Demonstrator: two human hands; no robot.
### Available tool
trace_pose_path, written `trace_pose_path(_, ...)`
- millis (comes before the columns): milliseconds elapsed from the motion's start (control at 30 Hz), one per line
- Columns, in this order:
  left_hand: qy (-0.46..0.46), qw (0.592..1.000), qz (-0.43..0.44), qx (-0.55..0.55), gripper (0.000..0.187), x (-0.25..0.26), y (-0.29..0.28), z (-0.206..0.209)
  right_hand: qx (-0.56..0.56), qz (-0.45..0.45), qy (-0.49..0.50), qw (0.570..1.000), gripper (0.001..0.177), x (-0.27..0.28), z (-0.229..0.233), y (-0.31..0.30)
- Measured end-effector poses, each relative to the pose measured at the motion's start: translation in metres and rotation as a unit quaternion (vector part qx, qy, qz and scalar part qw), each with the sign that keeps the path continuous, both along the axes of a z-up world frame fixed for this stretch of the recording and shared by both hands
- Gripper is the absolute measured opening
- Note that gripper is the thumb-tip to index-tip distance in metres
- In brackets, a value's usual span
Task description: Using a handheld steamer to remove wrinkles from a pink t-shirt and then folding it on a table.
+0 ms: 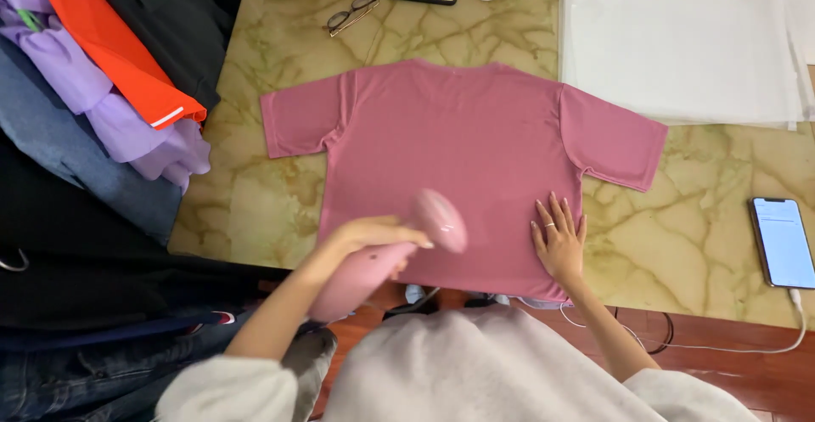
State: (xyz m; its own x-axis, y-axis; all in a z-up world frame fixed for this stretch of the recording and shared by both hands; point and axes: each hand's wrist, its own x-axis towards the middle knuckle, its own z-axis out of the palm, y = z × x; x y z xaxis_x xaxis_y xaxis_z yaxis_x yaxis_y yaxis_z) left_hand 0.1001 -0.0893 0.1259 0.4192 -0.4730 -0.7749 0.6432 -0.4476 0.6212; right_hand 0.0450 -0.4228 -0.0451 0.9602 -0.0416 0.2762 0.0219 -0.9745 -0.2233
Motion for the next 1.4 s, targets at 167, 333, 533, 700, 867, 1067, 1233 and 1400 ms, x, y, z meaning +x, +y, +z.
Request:
trace_pose_path(167,-0.017,0.989,-0.148,-0.023,0.047,0.009,-0.046,-0.007,0.004,-0.005,0.005,1.000,0.040,0.000,0.000,0.000)
trace_pose_path(333,-0.006,0.991,-0.132,-0.013,0.055,0.014,-0.034,-0.043,0.003,-0.006,0.004,1.000,0.040,0.000,-0.001,0.000)
trace_pose_path(533,0.020,0.998,-0.008,0.066,0.063,0.016,0.065,-0.036,-0.008,-0.004,0.027,1.000,0.042,0.001,-0.002,-0.001)
trace_pose_path(700,0.072,0.966,0.147,0.201,0.055,0.010,0.164,-0.046,-0.011,-0.012,0.026,1.000,0.041,0.000,-0.006,-0.002)
trace_pose_path(867,0.046,0.961,0.089,0.259,0.066,0.020,0.164,-0.009,-0.012,-0.015,0.027,0.999,0.041,0.003,-0.006,0.000)
trace_pose_path(1067,-0.005,0.987,0.012,0.159,0.069,0.055,0.075,0.004,-0.005,-0.008,0.030,1.000,0.043,0.002,-0.004,-0.001)
trace_pose_path(1233,-0.013,0.995,-0.078,0.062,0.072,0.076,-0.028,-0.015,0.033,-0.029,0.025,0.999,0.040,0.004,0.003,0.000)
trace_pose_path(1400,-0.029,0.983,-0.175,0.038,0.079,0.088,-0.070,-0.008,0.100,-0.124,0.006,0.987,0.017,0.022,-0.009,-0.002)
